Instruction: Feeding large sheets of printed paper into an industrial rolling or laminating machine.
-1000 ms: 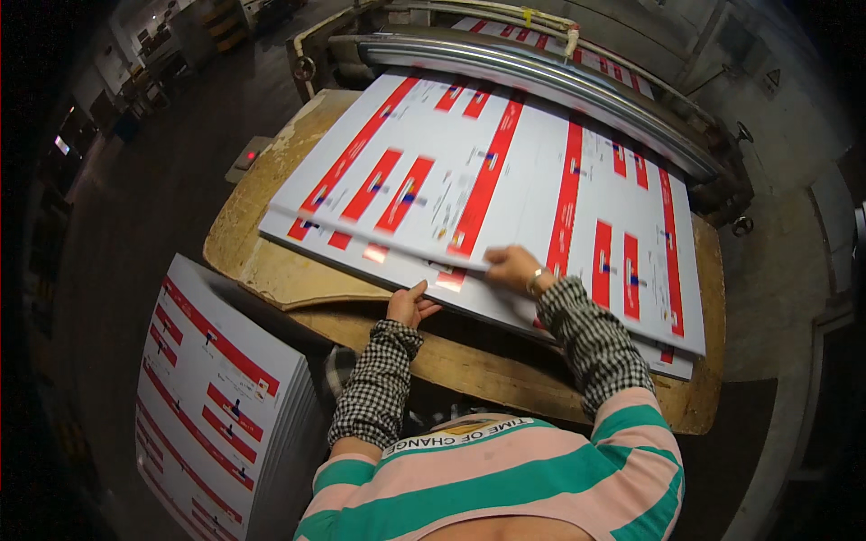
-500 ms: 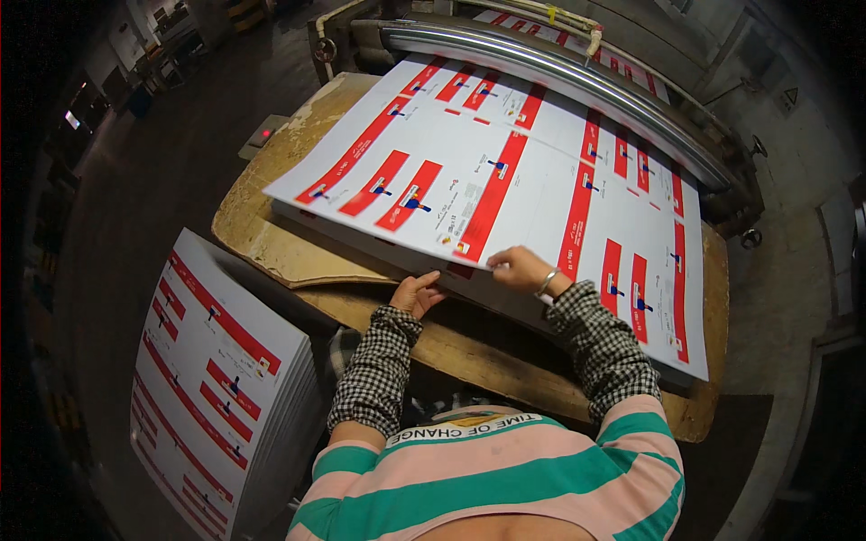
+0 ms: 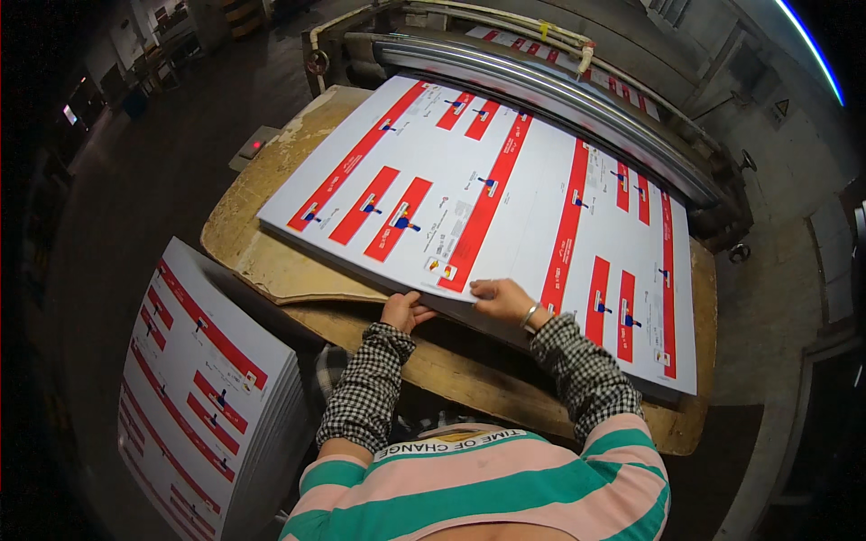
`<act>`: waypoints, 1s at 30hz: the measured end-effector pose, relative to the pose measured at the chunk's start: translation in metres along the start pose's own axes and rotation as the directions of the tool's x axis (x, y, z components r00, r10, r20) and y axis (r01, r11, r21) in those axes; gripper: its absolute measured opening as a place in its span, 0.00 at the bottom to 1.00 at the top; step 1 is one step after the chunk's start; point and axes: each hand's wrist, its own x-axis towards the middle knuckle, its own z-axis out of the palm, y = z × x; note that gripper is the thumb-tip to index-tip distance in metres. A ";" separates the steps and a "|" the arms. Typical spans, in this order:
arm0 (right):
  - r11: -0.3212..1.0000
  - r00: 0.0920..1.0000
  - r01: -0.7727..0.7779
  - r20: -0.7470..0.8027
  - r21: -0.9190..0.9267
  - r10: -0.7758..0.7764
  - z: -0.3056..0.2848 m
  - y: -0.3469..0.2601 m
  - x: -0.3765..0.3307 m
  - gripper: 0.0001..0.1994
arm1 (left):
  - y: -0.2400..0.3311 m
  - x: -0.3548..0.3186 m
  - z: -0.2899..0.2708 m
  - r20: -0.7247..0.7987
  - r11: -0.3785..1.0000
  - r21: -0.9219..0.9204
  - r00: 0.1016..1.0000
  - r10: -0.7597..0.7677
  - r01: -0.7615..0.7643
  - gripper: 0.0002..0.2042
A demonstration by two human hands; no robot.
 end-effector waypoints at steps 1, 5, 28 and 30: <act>0.998 0.998 -0.037 0.044 0.050 0.035 -0.018 0.006 0.012 0.15 | 0.000 0.007 0.004 0.004 1.000 -0.004 1.000 0.001 -0.001 0.12; 0.947 0.887 -0.259 -0.436 -0.189 0.156 -0.061 0.025 0.051 0.15 | 0.016 0.005 0.022 0.072 0.999 0.046 0.997 0.001 -0.005 0.14; 0.994 0.990 0.105 -0.097 -0.017 -0.106 0.008 -0.051 -0.020 0.15 | 0.014 -0.027 -0.022 0.051 0.981 -0.189 0.997 0.053 -0.042 0.15; 0.992 0.992 0.115 -0.055 -0.056 -0.118 0.024 -0.038 -0.026 0.15 | 0.012 -0.028 -0.020 0.066 0.990 -0.139 0.997 0.040 -0.031 0.15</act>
